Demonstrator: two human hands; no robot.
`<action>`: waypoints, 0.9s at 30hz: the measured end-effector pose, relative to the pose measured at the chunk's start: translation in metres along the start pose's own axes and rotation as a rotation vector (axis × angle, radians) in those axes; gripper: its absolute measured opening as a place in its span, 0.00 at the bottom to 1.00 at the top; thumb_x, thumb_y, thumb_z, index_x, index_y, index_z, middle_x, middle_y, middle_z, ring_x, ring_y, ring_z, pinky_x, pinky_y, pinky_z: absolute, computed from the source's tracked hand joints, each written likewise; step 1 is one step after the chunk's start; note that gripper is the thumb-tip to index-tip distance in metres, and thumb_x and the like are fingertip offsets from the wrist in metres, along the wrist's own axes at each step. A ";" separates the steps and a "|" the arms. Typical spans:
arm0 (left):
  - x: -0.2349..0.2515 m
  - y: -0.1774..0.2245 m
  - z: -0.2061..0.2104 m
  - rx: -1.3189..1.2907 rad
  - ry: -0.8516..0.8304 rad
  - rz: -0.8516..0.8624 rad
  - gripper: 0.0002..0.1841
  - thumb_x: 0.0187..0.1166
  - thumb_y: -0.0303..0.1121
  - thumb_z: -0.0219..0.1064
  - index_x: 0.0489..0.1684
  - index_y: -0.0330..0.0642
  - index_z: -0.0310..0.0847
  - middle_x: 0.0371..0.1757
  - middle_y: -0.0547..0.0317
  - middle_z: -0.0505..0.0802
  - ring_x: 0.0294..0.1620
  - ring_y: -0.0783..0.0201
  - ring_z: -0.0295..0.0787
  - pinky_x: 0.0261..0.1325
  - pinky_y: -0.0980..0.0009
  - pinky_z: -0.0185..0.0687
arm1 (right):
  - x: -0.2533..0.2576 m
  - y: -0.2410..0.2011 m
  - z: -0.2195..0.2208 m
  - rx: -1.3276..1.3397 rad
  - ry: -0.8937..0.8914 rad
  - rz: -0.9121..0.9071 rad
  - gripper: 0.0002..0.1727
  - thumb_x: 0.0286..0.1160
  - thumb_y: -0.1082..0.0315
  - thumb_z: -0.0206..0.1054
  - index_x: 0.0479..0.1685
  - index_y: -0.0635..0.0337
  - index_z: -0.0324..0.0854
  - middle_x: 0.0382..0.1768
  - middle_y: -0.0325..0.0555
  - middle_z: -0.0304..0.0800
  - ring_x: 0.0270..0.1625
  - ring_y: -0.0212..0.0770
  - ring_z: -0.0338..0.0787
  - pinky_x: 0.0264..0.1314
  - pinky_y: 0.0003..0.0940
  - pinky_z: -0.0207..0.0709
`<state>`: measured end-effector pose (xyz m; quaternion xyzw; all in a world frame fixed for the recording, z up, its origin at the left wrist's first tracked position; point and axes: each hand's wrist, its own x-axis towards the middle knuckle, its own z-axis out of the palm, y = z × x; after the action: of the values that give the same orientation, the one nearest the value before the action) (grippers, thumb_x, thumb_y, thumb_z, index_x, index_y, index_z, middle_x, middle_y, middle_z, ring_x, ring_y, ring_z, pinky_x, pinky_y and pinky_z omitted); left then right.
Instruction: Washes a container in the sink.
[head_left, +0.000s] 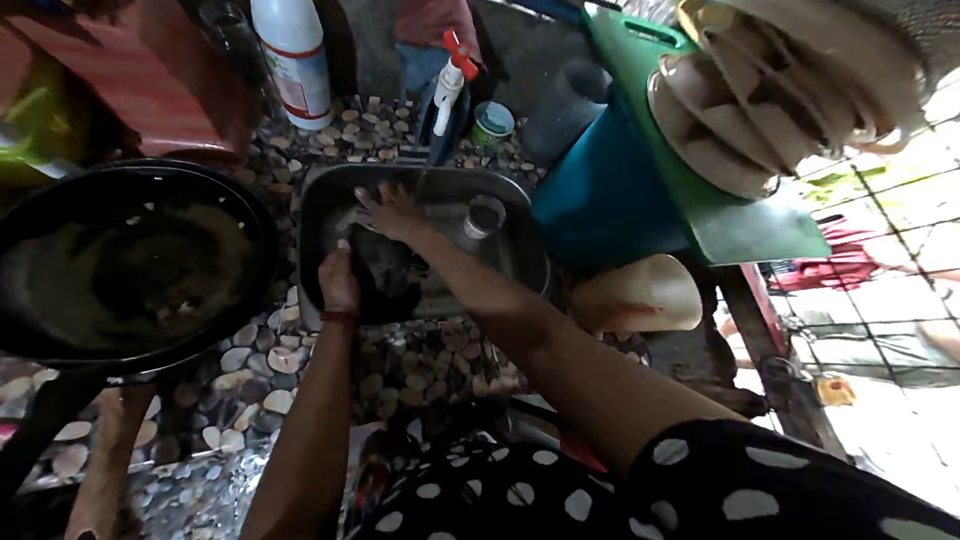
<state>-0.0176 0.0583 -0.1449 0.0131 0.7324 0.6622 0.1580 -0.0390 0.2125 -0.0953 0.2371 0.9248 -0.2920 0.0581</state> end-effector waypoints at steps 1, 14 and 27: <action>0.001 0.002 -0.001 0.013 0.011 -0.006 0.27 0.95 0.48 0.47 0.48 0.31 0.83 0.44 0.49 0.88 0.46 0.64 0.84 0.57 0.58 0.81 | -0.004 -0.002 0.002 -0.018 0.023 -0.038 0.42 0.89 0.34 0.43 0.85 0.62 0.67 0.86 0.66 0.66 0.88 0.67 0.65 0.85 0.70 0.61; 0.010 -0.003 -0.001 -0.020 0.089 -0.080 0.27 0.94 0.50 0.47 0.48 0.33 0.83 0.41 0.50 0.87 0.43 0.62 0.84 0.53 0.56 0.81 | -0.017 -0.024 0.016 -0.205 0.167 -0.252 0.19 0.86 0.59 0.61 0.65 0.63 0.82 0.72 0.60 0.78 0.77 0.59 0.79 0.74 0.53 0.79; 0.006 -0.005 0.005 0.050 -0.127 -0.006 0.24 0.93 0.49 0.51 0.40 0.37 0.84 0.32 0.60 0.84 0.33 0.71 0.80 0.43 0.66 0.80 | -0.040 0.056 0.014 0.241 0.236 -0.193 0.24 0.89 0.51 0.58 0.73 0.56 0.82 0.71 0.56 0.84 0.74 0.56 0.81 0.79 0.56 0.73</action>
<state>-0.0210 0.0638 -0.1509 0.0567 0.7372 0.6411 0.2058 0.0221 0.2289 -0.1261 0.1853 0.9020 -0.3749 -0.1075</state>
